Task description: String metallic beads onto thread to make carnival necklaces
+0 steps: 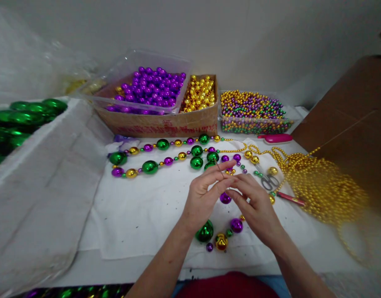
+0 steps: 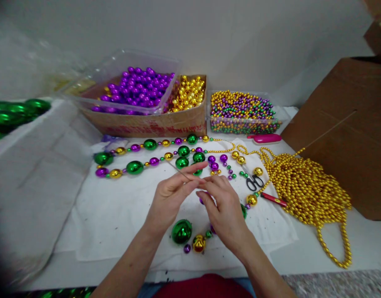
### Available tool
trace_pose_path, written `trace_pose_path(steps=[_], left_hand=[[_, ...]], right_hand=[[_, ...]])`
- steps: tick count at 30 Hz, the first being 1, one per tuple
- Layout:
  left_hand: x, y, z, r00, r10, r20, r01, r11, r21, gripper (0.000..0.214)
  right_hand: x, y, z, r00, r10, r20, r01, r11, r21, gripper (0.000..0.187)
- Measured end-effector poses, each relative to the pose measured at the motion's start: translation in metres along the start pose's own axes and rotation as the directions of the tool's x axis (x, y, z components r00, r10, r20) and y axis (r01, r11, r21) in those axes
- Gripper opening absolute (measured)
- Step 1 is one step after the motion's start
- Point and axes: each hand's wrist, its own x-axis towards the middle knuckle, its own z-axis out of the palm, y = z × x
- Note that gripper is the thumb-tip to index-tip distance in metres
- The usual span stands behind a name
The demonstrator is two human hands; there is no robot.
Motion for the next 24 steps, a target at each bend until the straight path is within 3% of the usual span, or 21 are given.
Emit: trace_pose_path(steps=[2,5,10,12,15,18,21,24], left_hand=[[0.004,0.008,0.001,0.999,0.036,-0.039,-0.039,0.997,-0.063,0.014],[0.009,0.011,-0.005,0.986,0.067,-0.151,-0.097,0.974,-0.203,0.013],[0.014,-0.001,-0.008,0.987,-0.041,-0.158,-0.025,0.919,-0.392,0.014],[0.014,-0.006,-0.005,0.989,-0.067,-0.135,0.008,0.920,-0.393,0.014],[0.014,-0.007,0.000,0.991,-0.059,-0.124,0.012,0.937,-0.350,0.013],[0.015,-0.006,0.005,0.993,-0.064,-0.095,0.030,0.948,-0.316,0.013],[0.017,-0.007,0.008,0.995,-0.074,-0.069,0.048,0.947,-0.317,0.013],[0.018,-0.011,0.008,0.994,-0.077,-0.078,0.046,0.941,-0.335,0.013]], right_hand=[[0.006,0.004,0.004,0.992,0.073,0.101,-0.090,0.981,0.171,0.015],[0.008,0.015,0.005,0.951,0.199,0.237,-0.278,0.885,0.374,0.018],[0.009,0.020,-0.003,0.915,0.280,0.292,-0.400,0.734,0.549,0.020],[0.011,0.018,-0.008,0.917,0.269,0.295,-0.390,0.761,0.519,0.018],[0.014,0.015,-0.014,0.949,0.264,0.171,-0.302,0.915,0.266,0.017],[0.016,0.011,-0.018,0.989,0.120,0.080,-0.123,0.992,0.028,0.026],[0.016,0.008,-0.021,0.988,0.004,0.153,-0.007,1.000,0.021,0.027],[0.010,0.011,-0.032,0.965,0.015,0.260,-0.041,0.995,0.093,0.040]])
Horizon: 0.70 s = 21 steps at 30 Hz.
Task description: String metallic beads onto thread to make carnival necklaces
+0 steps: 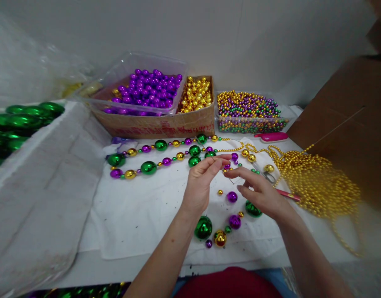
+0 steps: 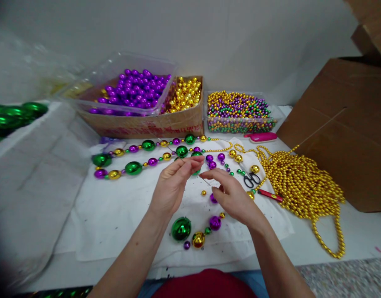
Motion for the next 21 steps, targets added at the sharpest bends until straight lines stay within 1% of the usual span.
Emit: trace_pose_path(steps=[2,4,6,7,10,12,14,16,17,19,21], left_hand=[[0.001,-0.001,-0.002,1.000,-0.002,-0.007,0.001,1.000,-0.005,0.014],[0.002,-0.003,-0.004,1.000,-0.010,-0.007,0.010,1.000,-0.001,0.013],[0.002,-0.005,-0.003,1.000,-0.026,-0.002,0.026,1.000,0.009,0.013],[0.001,-0.006,-0.001,0.999,-0.035,0.005,0.035,0.999,0.014,0.013],[0.001,-0.010,0.008,0.998,-0.050,0.040,0.050,0.999,0.008,0.014],[0.001,-0.012,0.012,0.997,-0.052,0.050,0.052,0.999,0.002,0.013],[0.001,-0.012,0.012,0.998,-0.050,0.047,0.050,0.999,0.016,0.013],[0.002,-0.012,0.008,0.997,-0.050,0.064,0.048,0.998,0.035,0.015],[0.002,-0.013,0.004,0.994,-0.057,0.093,0.053,0.997,0.049,0.016],[0.001,-0.019,-0.003,0.973,-0.098,0.207,0.077,0.991,0.106,0.022],[-0.002,-0.033,-0.008,0.926,-0.151,0.345,0.068,0.968,0.243,0.040]], right_hand=[[-0.010,0.001,-0.012,0.997,0.031,0.065,-0.033,0.999,0.031,0.052],[-0.020,-0.001,-0.025,0.993,0.055,0.100,-0.059,0.997,0.040,0.059],[-0.025,-0.004,-0.031,0.993,0.084,0.079,-0.089,0.993,0.074,0.057],[-0.025,-0.005,-0.030,0.994,0.098,0.047,-0.102,0.988,0.113,0.053],[-0.016,-0.002,-0.013,0.985,0.168,-0.049,-0.149,0.949,0.276,0.033],[-0.008,0.006,0.002,0.968,0.242,-0.073,-0.195,0.899,0.392,0.020],[-0.004,0.014,0.012,0.948,0.302,-0.099,-0.221,0.849,0.481,0.020],[-0.004,0.018,0.015,0.932,0.334,-0.144,-0.214,0.824,0.524,0.021],[-0.004,0.018,0.015,0.926,0.344,-0.158,-0.209,0.812,0.544,0.020],[-0.005,0.014,0.010,0.919,0.365,-0.148,-0.202,0.759,0.619,0.016],[-0.004,0.005,0.004,0.921,0.369,-0.124,-0.166,0.662,0.731,0.012]])
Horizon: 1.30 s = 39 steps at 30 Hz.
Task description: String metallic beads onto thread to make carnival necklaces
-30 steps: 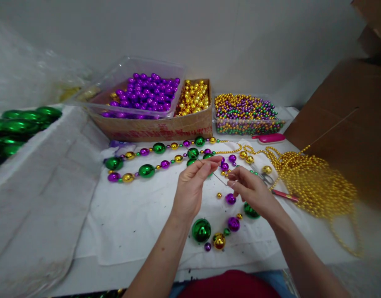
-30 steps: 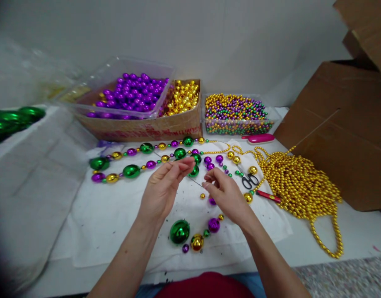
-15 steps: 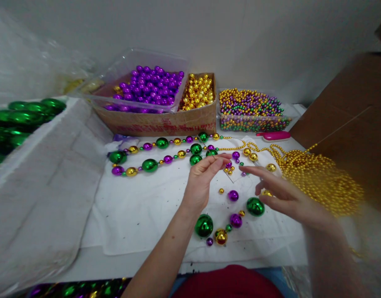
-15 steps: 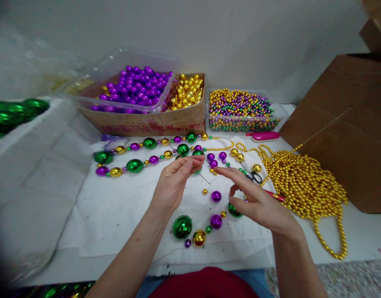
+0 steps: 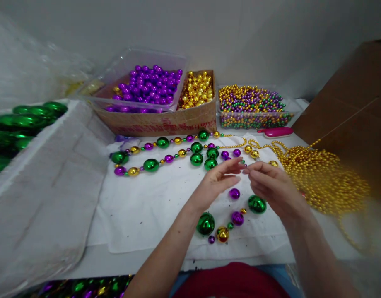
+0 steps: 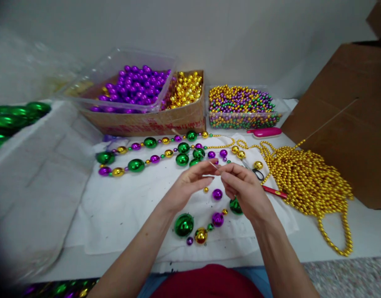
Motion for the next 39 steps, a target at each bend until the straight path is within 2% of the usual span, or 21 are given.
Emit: trace_pose_path(steps=[2,3,5,7,9,11,12,15,18,21,23,25,30,33,35,39], left_hand=[[-0.002,-0.020,0.003,0.993,-0.010,0.117,-0.018,0.970,0.242,0.053],[-0.004,-0.031,0.005,0.987,-0.011,0.159,-0.051,0.922,0.384,0.051],[-0.008,-0.049,0.007,0.970,-0.039,0.239,-0.119,0.782,0.611,0.031],[-0.013,-0.058,0.004,0.966,-0.087,0.243,-0.130,0.650,0.749,0.017],[-0.019,-0.058,-0.004,0.972,-0.143,0.184,-0.073,0.565,0.822,0.017],[-0.023,-0.053,-0.015,0.968,-0.209,0.139,-0.007,0.532,0.847,0.014],[-0.023,-0.049,-0.019,0.961,-0.240,0.139,0.011,0.534,0.845,0.018],[-0.014,-0.040,-0.027,0.949,-0.275,0.154,0.037,0.582,0.812,0.034],[0.009,-0.039,-0.027,0.967,-0.240,0.081,0.072,0.566,0.821,0.032],[0.035,-0.046,-0.024,0.985,-0.171,-0.011,0.086,0.435,0.896,0.024],[0.048,-0.052,-0.019,0.990,-0.138,-0.031,0.076,0.329,0.941,0.022],[0.057,-0.056,-0.011,0.992,-0.126,-0.024,0.057,0.265,0.963,0.023],[0.075,-0.065,0.019,0.989,-0.139,0.044,-0.011,0.229,0.973,0.023],[0.085,-0.069,0.031,0.988,-0.145,0.062,-0.030,0.212,0.977,0.022],[0.088,-0.069,0.030,0.988,-0.140,0.059,-0.029,0.205,0.978,0.021],[0.089,-0.066,0.015,0.992,-0.122,0.027,-0.002,0.206,0.979,0.021]], right_hand=[[-0.003,-0.012,0.002,1.000,-0.015,0.007,0.014,0.992,0.125,0.011],[-0.005,-0.018,0.001,0.999,-0.039,0.002,0.039,0.986,0.162,0.010],[-0.011,-0.030,-0.005,0.993,-0.112,-0.039,0.117,0.975,0.188,0.006],[-0.019,-0.040,-0.019,0.970,-0.203,-0.132,0.225,0.958,0.178,0.008],[-0.028,-0.044,-0.037,0.922,-0.284,-0.264,0.328,0.934,0.141,0.009],[-0.034,-0.038,-0.054,0.866,-0.307,-0.394,0.365,0.927,0.080,0.004],[-0.035,-0.032,-0.060,0.850,-0.286,-0.443,0.344,0.938,0.053,0.005],[-0.036,-0.003,-0.071,0.859,-0.104,-0.502,0.143,0.989,0.038,0.017],[-0.033,0.023,-0.075,0.870,0.030,-0.492,-0.007,0.999,0.049,0.026],[-0.033,0.034,-0.082,0.856,0.021,-0.517,-0.001,0.999,0.039,0.028],[-0.034,0.036,-0.088,0.855,0.000,-0.519,0.011,1.000,0.018,0.028],[-0.035,0.037,-0.093,0.858,-0.014,-0.513,0.013,1.000,-0.005,0.029],[-0.035,0.043,-0.094,0.866,0.021,-0.500,0.015,0.998,0.067,0.029],[-0.035,0.044,-0.091,0.878,0.029,-0.478,0.021,0.995,0.099,0.028],[-0.036,0.044,-0.092,0.882,0.027,-0.471,0.021,0.995,0.095,0.028],[-0.039,0.046,-0.096,0.870,0.030,-0.492,0.022,0.995,0.100,0.030]])
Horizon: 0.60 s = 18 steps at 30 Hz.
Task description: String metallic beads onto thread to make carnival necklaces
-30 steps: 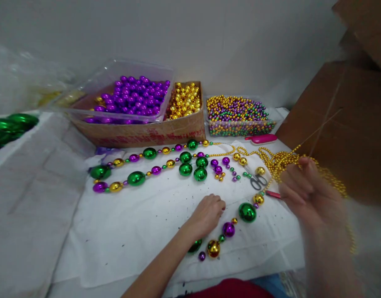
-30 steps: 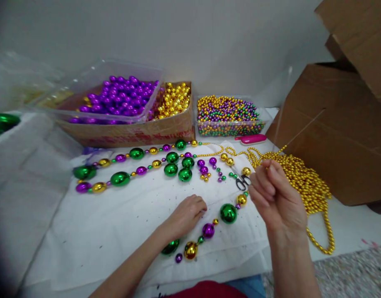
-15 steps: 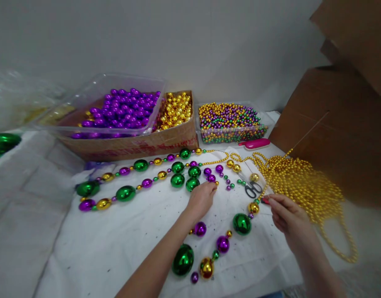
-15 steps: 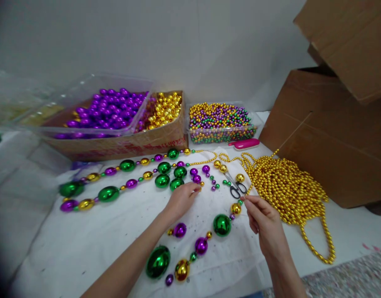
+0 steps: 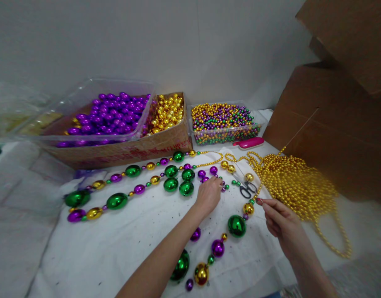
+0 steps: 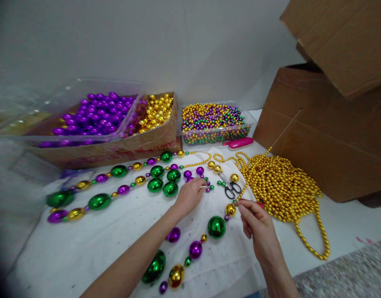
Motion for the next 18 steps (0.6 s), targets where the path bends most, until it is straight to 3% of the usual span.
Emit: trace_pose_path(steps=[4,10,15,16,17,18], left_hand=[[0.003,-0.002,0.004,1.000,0.021,0.009,-0.020,0.999,-0.030,0.022],[0.017,0.016,0.030,0.997,0.074,0.020,-0.069,0.981,-0.179,0.025],[0.008,0.008,0.018,0.999,0.025,0.038,-0.007,0.910,-0.415,0.021],[0.002,0.003,0.012,0.998,0.007,0.061,0.026,0.848,-0.529,0.024],[-0.005,-0.002,0.005,0.995,-0.020,0.093,0.078,0.725,-0.685,0.026],[-0.013,-0.007,-0.001,0.990,-0.052,0.135,0.142,0.520,-0.842,0.027]], right_hand=[[0.000,0.005,0.005,0.999,0.033,0.009,-0.033,0.999,0.034,0.029],[-0.005,0.005,0.020,0.996,0.038,0.079,-0.039,0.999,0.007,0.026],[-0.010,0.004,0.004,0.999,0.002,0.034,0.001,0.995,-0.103,0.028],[-0.012,0.004,0.001,1.000,0.008,0.029,-0.003,0.988,-0.157,0.030],[-0.014,0.004,0.000,0.999,0.020,0.030,-0.013,0.976,-0.218,0.033],[-0.017,0.004,0.000,0.999,0.038,0.034,-0.027,0.960,-0.279,0.036]])
